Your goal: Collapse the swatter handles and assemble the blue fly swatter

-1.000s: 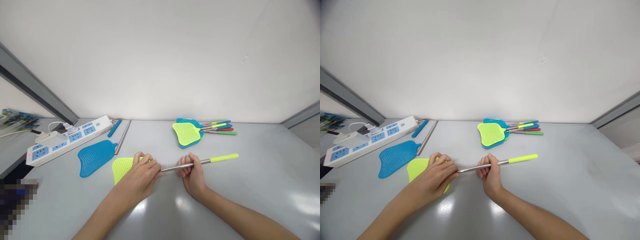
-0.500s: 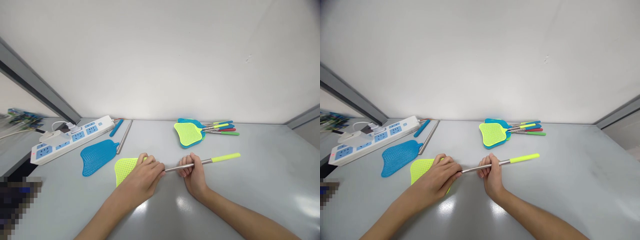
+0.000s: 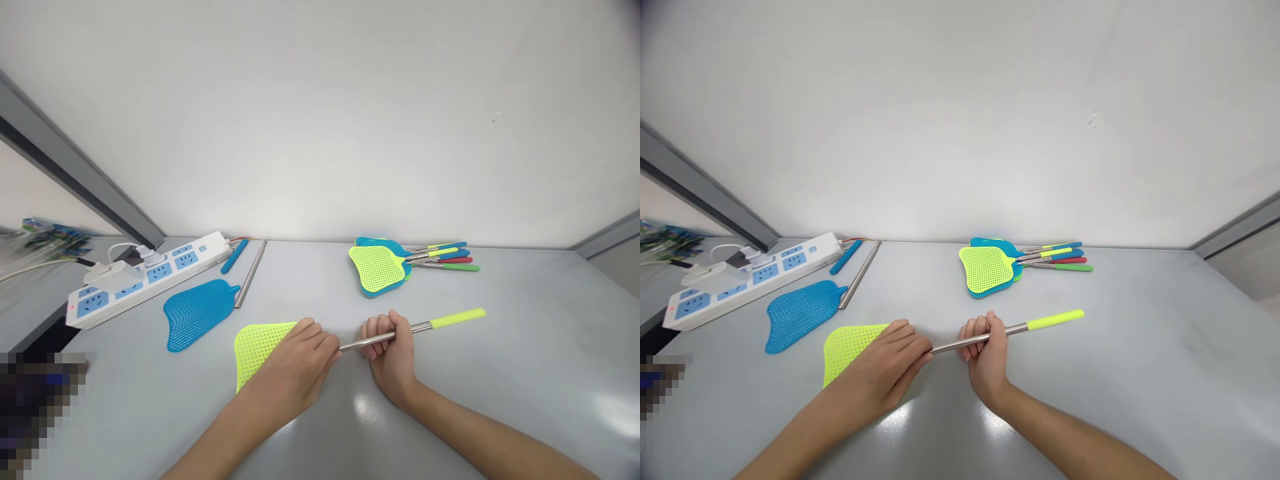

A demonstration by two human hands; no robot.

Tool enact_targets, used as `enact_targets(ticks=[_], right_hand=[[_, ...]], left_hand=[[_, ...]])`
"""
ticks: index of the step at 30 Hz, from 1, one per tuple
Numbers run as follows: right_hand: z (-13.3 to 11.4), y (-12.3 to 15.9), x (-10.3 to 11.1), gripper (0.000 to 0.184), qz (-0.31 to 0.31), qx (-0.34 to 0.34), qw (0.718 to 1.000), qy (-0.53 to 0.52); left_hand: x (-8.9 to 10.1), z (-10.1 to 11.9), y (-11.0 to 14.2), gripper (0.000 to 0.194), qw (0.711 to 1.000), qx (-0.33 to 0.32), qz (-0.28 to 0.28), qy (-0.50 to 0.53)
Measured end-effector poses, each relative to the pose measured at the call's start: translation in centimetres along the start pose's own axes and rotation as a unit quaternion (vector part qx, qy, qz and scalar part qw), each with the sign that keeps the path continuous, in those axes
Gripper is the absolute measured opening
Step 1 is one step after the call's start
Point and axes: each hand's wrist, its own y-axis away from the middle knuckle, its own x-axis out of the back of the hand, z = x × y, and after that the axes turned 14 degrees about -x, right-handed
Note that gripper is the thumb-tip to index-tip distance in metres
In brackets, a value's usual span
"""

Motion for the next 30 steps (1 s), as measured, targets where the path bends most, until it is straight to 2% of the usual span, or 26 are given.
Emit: enact_targets(ticks=[6,10,24,30], right_hand=[[0.1,0.0,-0.2,0.042,0.032,0.001,0.999,0.043],[0.1,0.0,-0.2,0.042,0.031,0.002,0.996,0.082],[0.6,0.7,-0.5,0.043,0.029,-0.014,0.997,0.07],[1.1,1.2,-0.6,0.045,0.024,-0.028,0.996,0.078]], left_hand=[[-0.1,0.2,0.0,0.022,1.0,0.003,0.007,0.004],[-0.2,0.1,0.0,0.022,1.0,0.008,0.01,0.016],[-0.4,0.5,0.0,0.022,1.0,0.013,0.013,-0.004],[-0.8,1.0,0.0,0.023,0.999,-0.004,0.038,-0.012]])
